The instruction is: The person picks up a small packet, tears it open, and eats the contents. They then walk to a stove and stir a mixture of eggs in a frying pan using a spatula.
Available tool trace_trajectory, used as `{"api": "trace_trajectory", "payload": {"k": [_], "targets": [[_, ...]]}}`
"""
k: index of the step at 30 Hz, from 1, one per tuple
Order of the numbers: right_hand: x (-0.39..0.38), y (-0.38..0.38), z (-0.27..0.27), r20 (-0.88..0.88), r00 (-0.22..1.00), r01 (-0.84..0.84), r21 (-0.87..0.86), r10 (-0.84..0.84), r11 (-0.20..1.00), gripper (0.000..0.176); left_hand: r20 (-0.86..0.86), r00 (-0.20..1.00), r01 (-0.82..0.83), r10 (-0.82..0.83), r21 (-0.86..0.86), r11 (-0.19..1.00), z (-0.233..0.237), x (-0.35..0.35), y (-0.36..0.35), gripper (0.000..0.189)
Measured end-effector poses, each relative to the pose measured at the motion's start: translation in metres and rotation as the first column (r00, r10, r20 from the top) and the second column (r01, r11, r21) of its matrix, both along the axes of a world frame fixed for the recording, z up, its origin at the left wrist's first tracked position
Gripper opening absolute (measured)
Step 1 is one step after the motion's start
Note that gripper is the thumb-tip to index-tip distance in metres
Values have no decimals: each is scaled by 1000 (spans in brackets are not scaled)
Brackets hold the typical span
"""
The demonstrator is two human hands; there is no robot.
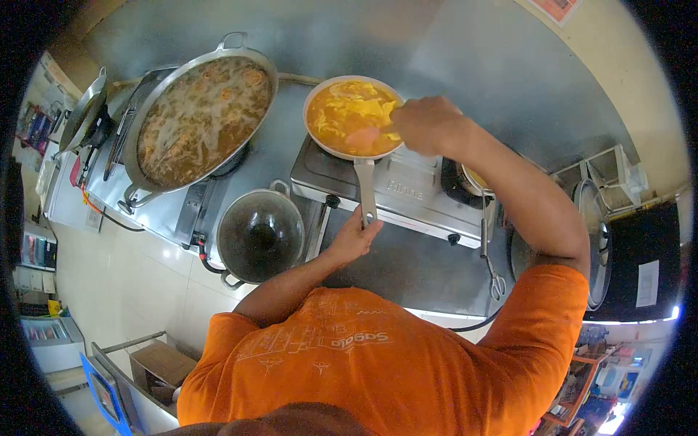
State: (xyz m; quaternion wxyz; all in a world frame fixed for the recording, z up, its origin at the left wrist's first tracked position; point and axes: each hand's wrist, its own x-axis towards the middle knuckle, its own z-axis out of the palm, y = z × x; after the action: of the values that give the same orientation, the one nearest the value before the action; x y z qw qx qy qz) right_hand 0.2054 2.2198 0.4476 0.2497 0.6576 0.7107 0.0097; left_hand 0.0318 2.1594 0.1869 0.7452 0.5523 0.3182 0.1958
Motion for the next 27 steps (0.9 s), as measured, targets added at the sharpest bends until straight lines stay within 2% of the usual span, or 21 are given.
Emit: {"api": "trace_trajectory", "payload": {"k": [7,11,13,16,18,20,23,27], "targets": [[6,3,-56,2,1000,-5,-84,5,996,27,2,1000,15,-15,-15,1000,-7,1,2,54],[21,19,-83,-42,999,-21,50,24,999,25,5,1000,-29,29,95,995,-9,2,0,54],[27,25,-90,-93,994,-35,152,50,988,20,15,1000,8,-8,35,999,-9,1,0,54],[28,46,-98,-17,999,30,137,-28,990,23,7,1000,21,-21,24,1000,1,0,0,54],[34,57,-104,-1,1000,-12,210,13,978,24,-3,1000,19,-19,29,999,7,-1,0,54],[40,60,-103,14,999,-41,253,39,967,26,-10,1000,23,-23,23,999,9,-3,1,54],[36,55,-70,34,998,-56,265,49,963,27,44,999,10,-12,55,998,-6,0,2,53],[29,26,-29,72,996,-62,261,45,963,27,-2,1000,0,0,69,998,1,0,0,52]]}}
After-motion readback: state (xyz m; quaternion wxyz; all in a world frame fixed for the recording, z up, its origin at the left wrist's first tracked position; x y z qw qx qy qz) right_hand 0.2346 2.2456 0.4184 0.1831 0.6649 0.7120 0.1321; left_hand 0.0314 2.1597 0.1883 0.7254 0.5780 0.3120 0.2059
